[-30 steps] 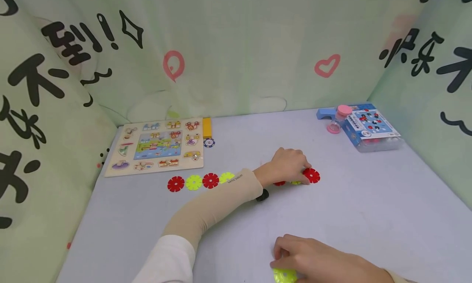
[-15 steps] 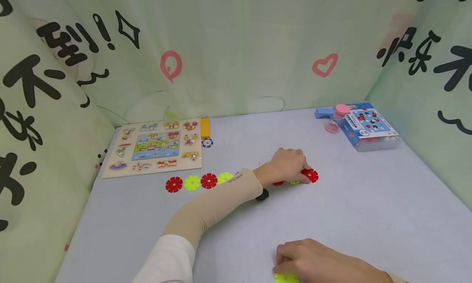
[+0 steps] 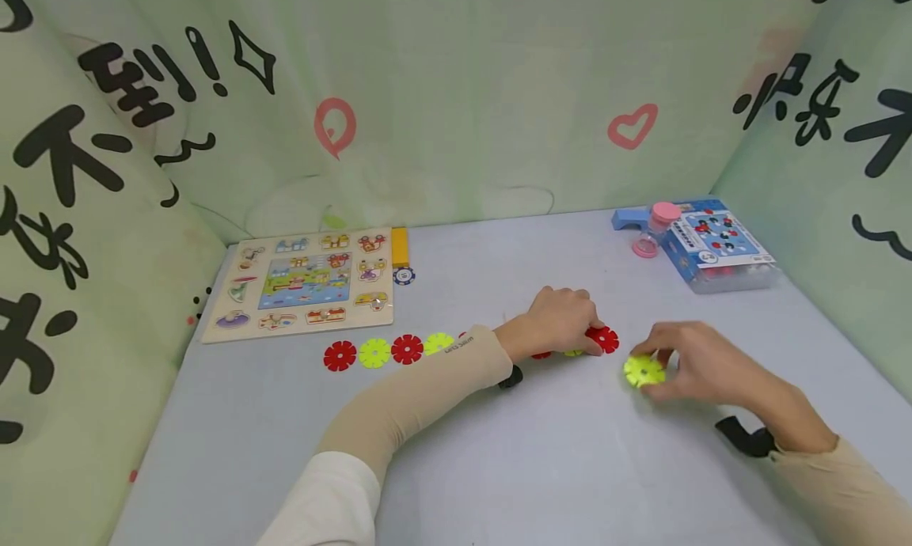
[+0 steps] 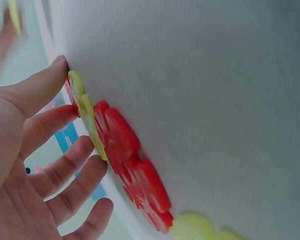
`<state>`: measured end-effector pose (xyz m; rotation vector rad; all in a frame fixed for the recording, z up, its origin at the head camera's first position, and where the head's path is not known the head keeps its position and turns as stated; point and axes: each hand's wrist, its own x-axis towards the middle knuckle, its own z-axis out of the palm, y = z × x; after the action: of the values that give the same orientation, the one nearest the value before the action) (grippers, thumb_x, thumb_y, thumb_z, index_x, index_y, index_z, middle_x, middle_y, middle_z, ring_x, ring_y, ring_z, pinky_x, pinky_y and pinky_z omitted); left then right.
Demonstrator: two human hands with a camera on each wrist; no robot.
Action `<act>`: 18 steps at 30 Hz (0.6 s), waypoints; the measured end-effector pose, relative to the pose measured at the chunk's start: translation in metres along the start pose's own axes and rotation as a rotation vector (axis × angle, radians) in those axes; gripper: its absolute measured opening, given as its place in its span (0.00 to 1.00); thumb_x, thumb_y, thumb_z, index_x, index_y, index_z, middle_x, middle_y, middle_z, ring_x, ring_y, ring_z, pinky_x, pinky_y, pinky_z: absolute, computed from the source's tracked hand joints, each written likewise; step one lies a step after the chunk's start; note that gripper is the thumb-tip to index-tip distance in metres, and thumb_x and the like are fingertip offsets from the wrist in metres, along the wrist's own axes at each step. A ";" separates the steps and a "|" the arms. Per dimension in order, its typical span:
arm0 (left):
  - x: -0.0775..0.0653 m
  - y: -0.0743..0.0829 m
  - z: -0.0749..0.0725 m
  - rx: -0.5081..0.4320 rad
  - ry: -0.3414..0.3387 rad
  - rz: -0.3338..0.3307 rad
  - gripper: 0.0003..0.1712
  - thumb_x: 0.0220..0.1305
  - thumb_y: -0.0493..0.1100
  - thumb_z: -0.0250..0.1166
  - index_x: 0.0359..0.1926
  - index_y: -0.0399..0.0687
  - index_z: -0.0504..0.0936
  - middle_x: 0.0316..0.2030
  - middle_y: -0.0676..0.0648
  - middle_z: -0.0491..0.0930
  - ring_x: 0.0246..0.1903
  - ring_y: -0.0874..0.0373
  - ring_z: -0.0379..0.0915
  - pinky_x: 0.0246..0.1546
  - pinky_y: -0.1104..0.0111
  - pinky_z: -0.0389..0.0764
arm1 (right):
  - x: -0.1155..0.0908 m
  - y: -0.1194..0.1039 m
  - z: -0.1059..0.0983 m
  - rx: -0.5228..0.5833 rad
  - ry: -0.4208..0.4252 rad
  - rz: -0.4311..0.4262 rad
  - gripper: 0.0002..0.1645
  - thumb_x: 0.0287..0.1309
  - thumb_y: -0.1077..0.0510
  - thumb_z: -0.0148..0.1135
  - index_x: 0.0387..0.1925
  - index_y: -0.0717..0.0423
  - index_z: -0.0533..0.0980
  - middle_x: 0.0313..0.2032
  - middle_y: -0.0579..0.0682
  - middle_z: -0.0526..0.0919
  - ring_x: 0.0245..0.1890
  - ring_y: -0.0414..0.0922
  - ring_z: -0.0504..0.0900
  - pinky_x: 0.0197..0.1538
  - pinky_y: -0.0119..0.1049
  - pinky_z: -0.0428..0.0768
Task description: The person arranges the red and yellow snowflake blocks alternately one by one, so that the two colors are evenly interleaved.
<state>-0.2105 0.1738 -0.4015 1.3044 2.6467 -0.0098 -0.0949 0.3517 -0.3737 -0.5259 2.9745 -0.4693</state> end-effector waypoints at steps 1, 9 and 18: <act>0.000 0.001 0.000 -0.001 -0.002 -0.002 0.27 0.53 0.70 0.61 0.56 0.81 0.74 0.41 0.61 0.74 0.38 0.68 0.67 0.37 0.69 0.67 | 0.004 0.011 -0.004 -0.020 0.013 0.049 0.23 0.35 0.48 0.79 0.39 0.46 0.84 0.28 0.35 0.79 0.29 0.34 0.74 0.30 0.26 0.73; 0.005 0.004 0.002 -0.001 -0.011 0.011 0.28 0.53 0.70 0.61 0.57 0.81 0.73 0.42 0.61 0.74 0.38 0.67 0.66 0.38 0.69 0.67 | 0.023 0.047 0.002 -0.018 -0.021 0.085 0.28 0.41 0.48 0.76 0.47 0.52 0.83 0.36 0.44 0.81 0.34 0.40 0.74 0.34 0.28 0.74; 0.004 0.003 0.004 0.016 0.000 -0.006 0.28 0.54 0.69 0.61 0.57 0.80 0.73 0.43 0.60 0.75 0.38 0.66 0.67 0.37 0.70 0.66 | 0.024 0.044 0.005 0.019 -0.045 0.071 0.29 0.46 0.52 0.72 0.53 0.54 0.79 0.40 0.49 0.77 0.38 0.42 0.74 0.37 0.29 0.76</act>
<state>-0.2098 0.1789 -0.4062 1.3013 2.6555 -0.0317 -0.1305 0.3818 -0.3927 -0.4216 2.9314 -0.4722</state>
